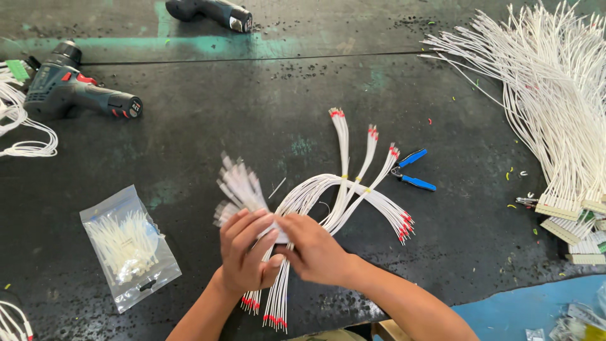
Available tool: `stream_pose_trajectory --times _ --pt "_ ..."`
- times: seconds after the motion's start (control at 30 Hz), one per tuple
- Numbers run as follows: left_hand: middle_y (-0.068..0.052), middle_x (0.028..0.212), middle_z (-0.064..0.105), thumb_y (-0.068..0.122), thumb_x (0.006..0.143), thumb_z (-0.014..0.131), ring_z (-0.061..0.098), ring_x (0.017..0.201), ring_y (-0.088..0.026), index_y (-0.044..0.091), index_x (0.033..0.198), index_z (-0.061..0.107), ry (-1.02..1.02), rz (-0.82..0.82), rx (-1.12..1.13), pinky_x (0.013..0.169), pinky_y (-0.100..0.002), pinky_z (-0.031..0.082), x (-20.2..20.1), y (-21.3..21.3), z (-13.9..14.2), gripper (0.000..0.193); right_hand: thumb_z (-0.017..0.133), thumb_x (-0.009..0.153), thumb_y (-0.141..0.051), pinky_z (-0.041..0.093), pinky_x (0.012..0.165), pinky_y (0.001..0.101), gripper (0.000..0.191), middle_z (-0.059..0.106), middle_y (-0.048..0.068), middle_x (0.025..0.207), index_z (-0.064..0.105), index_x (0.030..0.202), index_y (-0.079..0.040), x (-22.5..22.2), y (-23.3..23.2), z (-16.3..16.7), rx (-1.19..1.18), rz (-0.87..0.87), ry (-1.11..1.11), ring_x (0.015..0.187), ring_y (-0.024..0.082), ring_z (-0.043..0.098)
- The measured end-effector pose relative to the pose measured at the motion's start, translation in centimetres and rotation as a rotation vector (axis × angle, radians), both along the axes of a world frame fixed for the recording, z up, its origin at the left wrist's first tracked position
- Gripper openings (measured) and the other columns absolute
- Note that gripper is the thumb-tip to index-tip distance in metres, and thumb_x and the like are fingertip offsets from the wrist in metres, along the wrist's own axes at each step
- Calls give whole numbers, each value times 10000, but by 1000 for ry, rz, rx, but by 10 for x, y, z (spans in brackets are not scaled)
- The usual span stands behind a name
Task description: The person gathers loose white cable harnesses on a workbench, aligns the wires, and wraps zip ties around bundles by hand. They use pliers to tighten and trim the ties, then set the finished bundles aside and continue with more wires.
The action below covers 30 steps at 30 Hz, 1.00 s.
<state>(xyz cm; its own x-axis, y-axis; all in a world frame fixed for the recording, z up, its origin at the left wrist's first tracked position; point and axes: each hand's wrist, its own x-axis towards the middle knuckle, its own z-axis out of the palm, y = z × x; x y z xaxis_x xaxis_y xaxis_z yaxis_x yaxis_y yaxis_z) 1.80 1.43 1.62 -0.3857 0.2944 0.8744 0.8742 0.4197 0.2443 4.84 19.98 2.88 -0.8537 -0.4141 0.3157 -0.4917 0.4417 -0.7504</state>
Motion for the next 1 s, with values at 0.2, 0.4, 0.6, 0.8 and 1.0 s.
stream_pose_trajectory --times 0.2,0.4,0.6,0.8,1.0 --pt "-179 1236 653 106 933 663 650 1136 -356 -37 1243 602 -361 -60 -59 1011 -456 504 -6 8 15 347 748 853 -87 506 933 430 311 661 138 1126 655 1147 -48 -17 46 18 208 -288 199 1073 342 636" --pt "-159 1171 650 62 866 717 637 1092 -342 -18 1207 625 -442 -152 -151 980 -444 488 -5 27 11 363 814 821 -267 513 642 413 311 635 114 862 710 1010 -43 -43 95 4 540 -629 165 741 303 655" --pt "-143 1158 661 66 866 724 637 1073 -330 1 1177 642 -556 -178 -172 947 -430 488 3 33 13 328 771 848 -219 490 555 388 166 632 42 738 685 864 -78 -45 89 -12 406 -670 -24 617 222 646" --pt "-155 1007 645 205 847 753 630 977 -342 -14 1116 659 -673 -145 -217 886 -447 489 5 59 8 360 752 877 -216 510 570 345 153 700 49 722 712 853 -70 -36 72 -10 284 -629 -196 610 201 680" --pt "-152 915 637 235 854 715 650 880 -347 9 924 633 -773 -24 -441 812 -481 498 -7 86 -6 250 711 911 -139 533 603 354 92 706 96 809 732 925 -51 -34 78 -10 199 -602 -42 650 229 691"
